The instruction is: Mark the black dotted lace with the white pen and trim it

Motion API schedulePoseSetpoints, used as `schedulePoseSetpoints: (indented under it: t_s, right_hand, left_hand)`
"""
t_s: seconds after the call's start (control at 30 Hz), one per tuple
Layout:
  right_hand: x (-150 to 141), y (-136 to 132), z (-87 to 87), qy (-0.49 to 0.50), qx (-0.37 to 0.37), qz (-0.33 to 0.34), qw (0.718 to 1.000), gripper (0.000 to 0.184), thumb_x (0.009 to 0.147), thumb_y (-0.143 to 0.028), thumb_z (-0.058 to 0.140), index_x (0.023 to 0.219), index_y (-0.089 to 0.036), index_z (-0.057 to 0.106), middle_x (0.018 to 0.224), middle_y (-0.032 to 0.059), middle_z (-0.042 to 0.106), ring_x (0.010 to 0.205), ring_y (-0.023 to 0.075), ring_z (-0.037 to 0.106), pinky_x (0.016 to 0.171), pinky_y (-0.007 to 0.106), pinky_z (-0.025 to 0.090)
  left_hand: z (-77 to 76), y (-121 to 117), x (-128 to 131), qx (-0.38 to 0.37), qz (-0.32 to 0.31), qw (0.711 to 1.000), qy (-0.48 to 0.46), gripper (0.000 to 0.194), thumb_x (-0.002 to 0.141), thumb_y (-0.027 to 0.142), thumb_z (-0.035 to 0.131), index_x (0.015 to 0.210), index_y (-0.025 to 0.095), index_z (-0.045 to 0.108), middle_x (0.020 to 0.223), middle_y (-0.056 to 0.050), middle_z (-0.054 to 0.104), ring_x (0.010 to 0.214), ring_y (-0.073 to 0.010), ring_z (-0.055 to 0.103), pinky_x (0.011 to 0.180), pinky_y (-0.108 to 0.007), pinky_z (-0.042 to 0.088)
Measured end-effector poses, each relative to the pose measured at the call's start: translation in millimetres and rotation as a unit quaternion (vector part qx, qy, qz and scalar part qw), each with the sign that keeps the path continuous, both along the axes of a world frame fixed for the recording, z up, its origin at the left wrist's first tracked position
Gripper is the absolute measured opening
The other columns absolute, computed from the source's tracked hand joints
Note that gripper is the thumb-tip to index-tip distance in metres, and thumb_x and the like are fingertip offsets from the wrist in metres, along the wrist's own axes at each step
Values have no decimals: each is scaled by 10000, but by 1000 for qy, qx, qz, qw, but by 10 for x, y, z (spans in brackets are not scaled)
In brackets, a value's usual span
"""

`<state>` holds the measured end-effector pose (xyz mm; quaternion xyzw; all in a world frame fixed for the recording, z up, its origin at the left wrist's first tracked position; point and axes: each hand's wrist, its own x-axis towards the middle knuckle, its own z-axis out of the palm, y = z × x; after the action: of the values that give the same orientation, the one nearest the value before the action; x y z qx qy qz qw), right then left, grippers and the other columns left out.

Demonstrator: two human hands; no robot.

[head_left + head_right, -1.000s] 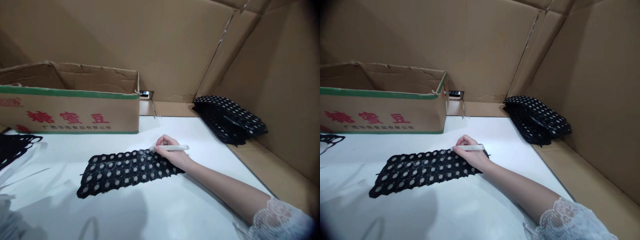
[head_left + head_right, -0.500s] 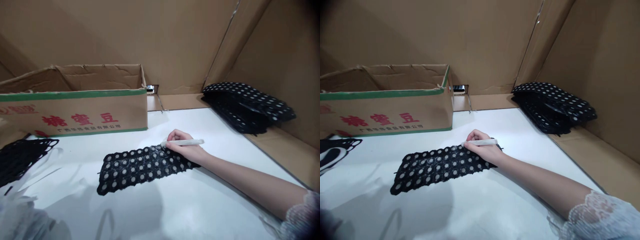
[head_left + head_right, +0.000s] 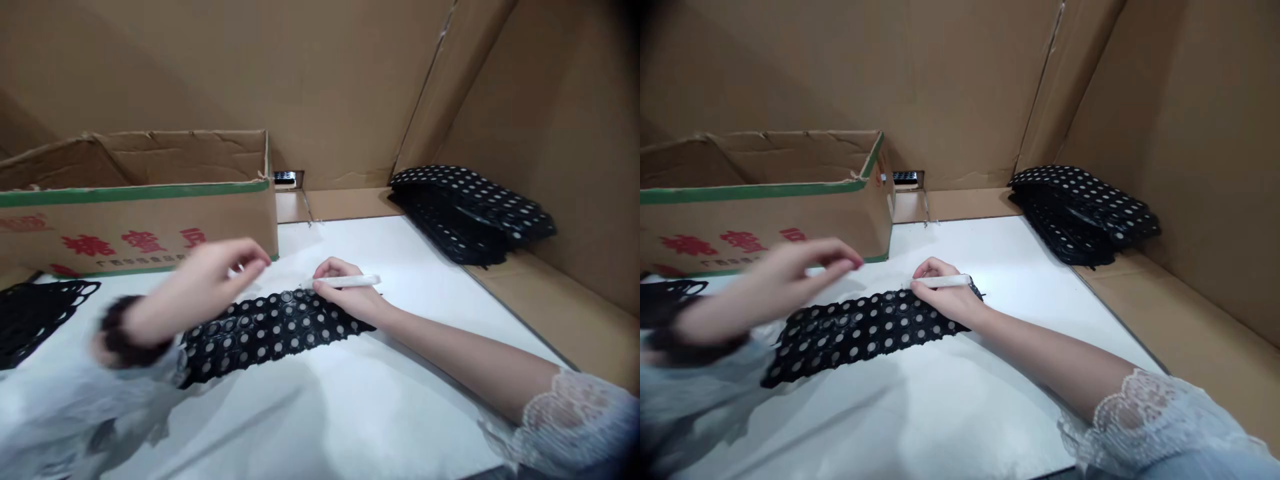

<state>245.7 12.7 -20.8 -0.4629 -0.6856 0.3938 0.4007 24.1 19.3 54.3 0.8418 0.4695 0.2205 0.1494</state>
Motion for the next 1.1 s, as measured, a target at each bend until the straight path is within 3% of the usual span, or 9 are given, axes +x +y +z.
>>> schedulePoseSetpoints:
  t_s: [0.1,0.17,0.23,0.33,0.47,0.67,0.73,0.87,1.1]
  right_hand:
    - [1,-13,-13,7,5,6,1000,134,755,-304,521,803,-184,487,697,-19,532,611,89,483,562,210,370]
    - [5,-22,-26,0,10,10,1000,136,755,-309,519,807,-188,488,711,-19,533,618,91,486,560,211,369]
    - [11,-25,-40,-15,12,10,1000,134,756,-312,518,811,-193,490,717,-20,537,617,92,485,555,212,366]
    - [15,-24,-50,-26,12,10,1000,135,759,-315,515,815,-195,488,704,-22,537,599,91,478,552,215,363]
    - [4,-41,-20,-9,23,7,1000,127,770,-308,504,810,-190,477,699,-19,523,592,90,472,542,213,365]
    - [-1,-59,26,-54,99,-25,993,107,767,-300,512,775,-193,508,834,18,556,822,150,507,723,274,393]
    - [5,-51,23,-53,87,-24,994,125,770,-310,506,825,-197,512,891,25,569,861,157,509,754,287,387]
    - [6,-42,8,-62,0,12,998,231,799,-410,448,770,-188,505,772,13,580,686,132,515,623,261,387]
    - [-9,-27,-2,-96,1,10,995,291,818,-422,415,706,-193,557,824,24,590,804,165,528,750,305,379]
  left_hand:
    - [-451,52,111,22,-58,990,124,269,833,261,397,995,142,576,1007,-94,581,964,-226,520,865,-390,419]
    - [-692,42,153,64,-64,987,129,300,834,243,382,1067,131,534,1129,-113,520,1066,-239,457,930,-396,372]
    - [-804,7,173,77,-70,989,109,284,835,211,364,1059,136,521,1149,-104,500,1091,-225,429,955,-383,347]
    - [-784,-26,182,37,-60,996,45,206,815,183,376,968,157,512,1059,-77,526,1042,-203,443,928,-364,355]
    - [-677,11,189,-91,-43,994,-35,121,784,189,403,872,184,487,895,-28,542,905,-184,480,824,-341,384]
    - [-599,71,175,-280,-64,941,-177,184,757,159,413,935,195,440,900,-1,539,886,-156,501,777,-282,379]
    - [-582,69,172,-303,-55,932,-190,237,743,141,410,970,199,444,950,-4,538,950,-162,486,810,-281,364]
    - [-568,62,172,-335,-65,915,-213,309,720,104,397,1009,197,448,926,3,542,923,-151,486,818,-269,350]
    - [-610,78,154,-360,-100,885,-278,377,690,58,409,1040,193,445,829,16,531,792,-121,485,766,-254,344]
